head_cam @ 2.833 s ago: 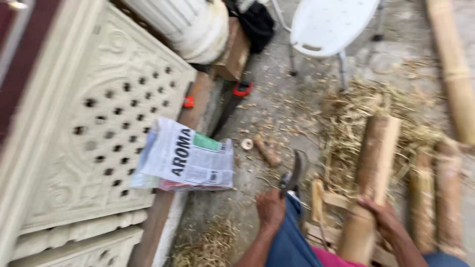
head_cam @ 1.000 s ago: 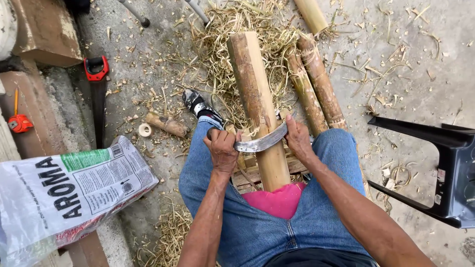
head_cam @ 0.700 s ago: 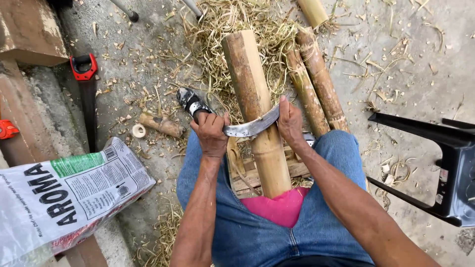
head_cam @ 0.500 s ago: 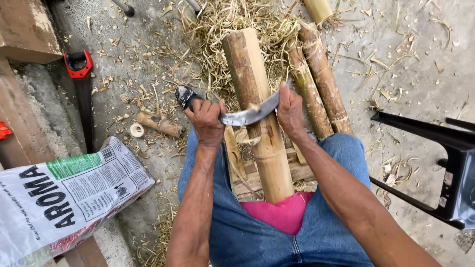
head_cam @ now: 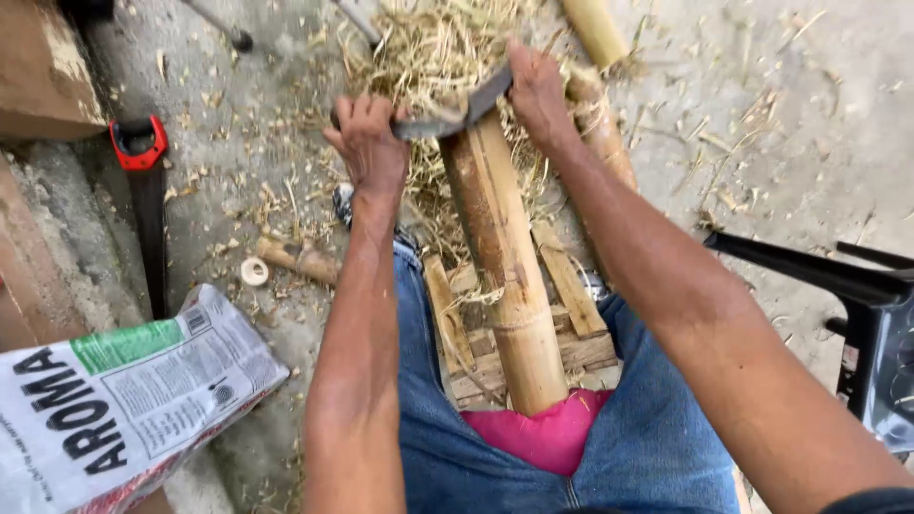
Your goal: The person is using a curved blade to shave the outer bark off a bamboo pole while it rests on a wooden stand.
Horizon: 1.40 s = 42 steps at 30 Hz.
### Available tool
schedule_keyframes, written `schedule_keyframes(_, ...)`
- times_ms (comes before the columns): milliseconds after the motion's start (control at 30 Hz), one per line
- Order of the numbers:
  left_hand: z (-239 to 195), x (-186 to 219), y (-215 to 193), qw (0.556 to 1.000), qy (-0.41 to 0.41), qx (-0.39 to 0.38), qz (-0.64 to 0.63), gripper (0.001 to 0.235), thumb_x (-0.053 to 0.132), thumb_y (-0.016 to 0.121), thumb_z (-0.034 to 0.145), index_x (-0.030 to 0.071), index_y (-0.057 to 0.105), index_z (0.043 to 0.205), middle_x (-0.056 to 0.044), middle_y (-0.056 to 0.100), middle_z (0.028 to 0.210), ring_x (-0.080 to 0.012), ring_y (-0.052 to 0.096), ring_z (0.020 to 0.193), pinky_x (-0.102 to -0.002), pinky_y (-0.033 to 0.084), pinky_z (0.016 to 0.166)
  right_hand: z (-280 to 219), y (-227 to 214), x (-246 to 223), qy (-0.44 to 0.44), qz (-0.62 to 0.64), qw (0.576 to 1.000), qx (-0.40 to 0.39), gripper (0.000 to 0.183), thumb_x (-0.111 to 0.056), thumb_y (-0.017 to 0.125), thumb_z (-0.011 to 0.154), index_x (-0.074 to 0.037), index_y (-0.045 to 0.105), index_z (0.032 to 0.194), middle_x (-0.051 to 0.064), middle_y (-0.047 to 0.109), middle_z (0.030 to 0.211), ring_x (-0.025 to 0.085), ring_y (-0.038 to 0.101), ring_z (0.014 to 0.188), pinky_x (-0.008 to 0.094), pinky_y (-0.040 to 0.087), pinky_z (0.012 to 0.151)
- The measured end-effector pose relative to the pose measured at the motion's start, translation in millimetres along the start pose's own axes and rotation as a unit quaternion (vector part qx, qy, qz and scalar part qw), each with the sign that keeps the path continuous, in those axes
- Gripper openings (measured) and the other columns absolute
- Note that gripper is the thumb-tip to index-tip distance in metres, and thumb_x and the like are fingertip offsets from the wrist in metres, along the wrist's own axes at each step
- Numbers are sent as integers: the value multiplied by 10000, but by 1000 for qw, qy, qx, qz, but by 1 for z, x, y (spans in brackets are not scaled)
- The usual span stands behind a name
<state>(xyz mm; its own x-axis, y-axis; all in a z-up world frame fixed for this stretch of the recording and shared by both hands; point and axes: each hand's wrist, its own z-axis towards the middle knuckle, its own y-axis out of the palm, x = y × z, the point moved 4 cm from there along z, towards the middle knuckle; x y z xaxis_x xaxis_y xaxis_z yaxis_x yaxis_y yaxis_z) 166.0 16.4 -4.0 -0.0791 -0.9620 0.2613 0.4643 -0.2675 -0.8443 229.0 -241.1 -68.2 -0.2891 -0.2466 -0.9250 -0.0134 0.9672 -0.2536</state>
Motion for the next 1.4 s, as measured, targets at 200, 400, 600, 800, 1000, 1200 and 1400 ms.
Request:
schedule_keyframes(200, -132, 55, -85, 991, -10, -128, -44, 378, 345, 689, 1015, 121, 636, 715, -26, 608, 793, -284, 562, 1042, -500, 342, 904, -175, -40, 44, 89, -79, 993, -10, 648, -544, 349, 1093, -57, 484, 687, 3, 418, 638, 157, 385, 565, 371, 300, 483)
schedule_keyframes(400, -190, 95, -151, 987, 12, -142, -72, 282, 229, 763, 921, 109, 602, 723, -41, 580, 749, -239, 535, 867, -477, 318, 815, -304, -59, 81, 56, -21, 997, 41, 543, -325, 458, 1121, -11, 470, 678, 3, 364, 569, 98, 329, 547, 364, 274, 469)
schedule_keyframes(600, -158, 68, -115, 991, 6, -116, -62, 294, 212, 742, 981, 106, 595, 749, -27, 573, 749, -232, 513, 852, -459, 318, 814, -246, -36, 71, 24, 10, 998, 62, 609, -394, 444, 1117, -37, 435, 624, -11, 396, 580, 108, 332, 522, 375, 270, 454)
schedule_keyframes(800, -83, 43, -85, 997, 0, -76, -16, 287, 219, 720, 963, 120, 595, 725, -33, 585, 748, -222, 520, 869, -445, 301, 808, -152, -10, 25, -6, 29, 998, 47, 606, -488, 416, 1104, -117, 422, 625, -17, 416, 604, 122, 354, 520, 379, 308, 456)
schedule_keyframes(1000, -26, 1, -15, 999, -4, -38, -29, 336, 265, 679, 1048, 147, 604, 742, -6, 601, 737, -213, 470, 826, -406, 295, 784, -36, 11, 24, -28, -1, 998, 50, 568, -607, 360, 1044, -197, 420, 656, -40, 450, 654, 124, 379, 556, 316, 311, 433)
schedule_keyframes(1200, 30, -1, 1, 995, -80, -60, -17, 391, 328, 698, 993, 142, 598, 663, -4, 577, 653, -220, 472, 796, -413, 317, 764, 73, 23, 26, -5, 2, 1000, 14, 457, -549, 375, 1018, -209, 504, 740, -31, 448, 706, 116, 370, 577, 337, 320, 450)
schedule_keyframes(1400, -92, 48, -76, 990, -39, -117, -65, 287, 245, 720, 1012, 151, 654, 750, -31, 593, 721, -244, 505, 846, -425, 295, 772, -145, -31, 6, 83, -41, 996, -17, 580, -544, 337, 1086, -168, 437, 655, -38, 389, 625, 134, 351, 540, 364, 307, 463)
